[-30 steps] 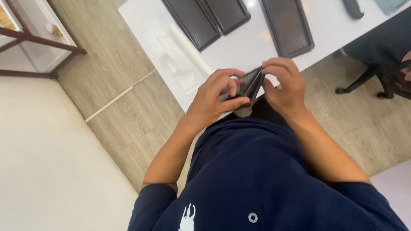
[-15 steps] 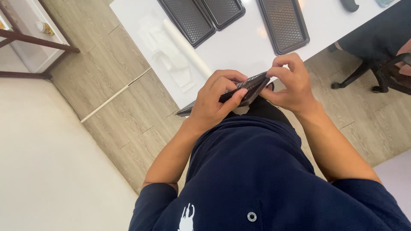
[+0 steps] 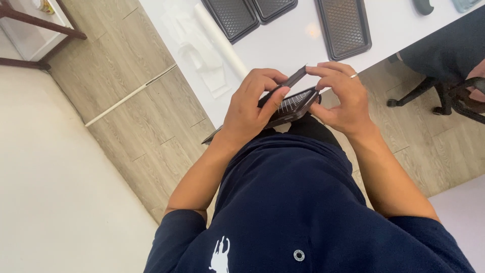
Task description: Separating a stack of nested black baking trays and laying them out on a table.
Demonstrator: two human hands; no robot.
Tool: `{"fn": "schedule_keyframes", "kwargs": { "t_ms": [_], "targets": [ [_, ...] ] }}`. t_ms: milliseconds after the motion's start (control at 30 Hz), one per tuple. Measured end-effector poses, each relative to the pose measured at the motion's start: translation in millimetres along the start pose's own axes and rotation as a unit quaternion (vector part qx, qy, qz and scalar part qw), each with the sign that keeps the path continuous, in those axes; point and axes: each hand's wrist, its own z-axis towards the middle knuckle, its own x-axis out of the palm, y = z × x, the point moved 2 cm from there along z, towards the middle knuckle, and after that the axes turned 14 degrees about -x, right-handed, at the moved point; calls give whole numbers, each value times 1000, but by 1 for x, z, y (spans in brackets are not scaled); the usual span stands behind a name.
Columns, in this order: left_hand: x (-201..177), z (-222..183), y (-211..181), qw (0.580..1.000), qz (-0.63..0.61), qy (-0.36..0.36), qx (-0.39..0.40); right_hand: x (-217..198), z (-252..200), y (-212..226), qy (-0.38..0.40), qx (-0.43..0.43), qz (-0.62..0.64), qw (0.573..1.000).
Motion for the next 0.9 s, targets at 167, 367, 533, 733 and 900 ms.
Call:
{"fn": "schedule_keyframes", "kwargs": {
  "t_ms": [167, 367, 533, 733, 900],
  "targets": [
    [-13, 7, 11, 998, -10, -29, -49, 3, 0, 0, -30, -12, 49, 998],
    [-10, 14, 12, 997, -40, -35, -60, 9, -4, -7, -92, 5, 128, 987],
    [-6, 20, -5, 993, -88, -39, -69, 12, -18, -40, -171, 100, 278, 940],
    [-13, 29, -8, 986, -136, -60, -73, 34, -36, -48, -170, 140, 365, 905],
    [-14, 32, 0, 977, -180, -76, -85, 44, -46, -51, -136, 235, 391, 880]
  ]
}}
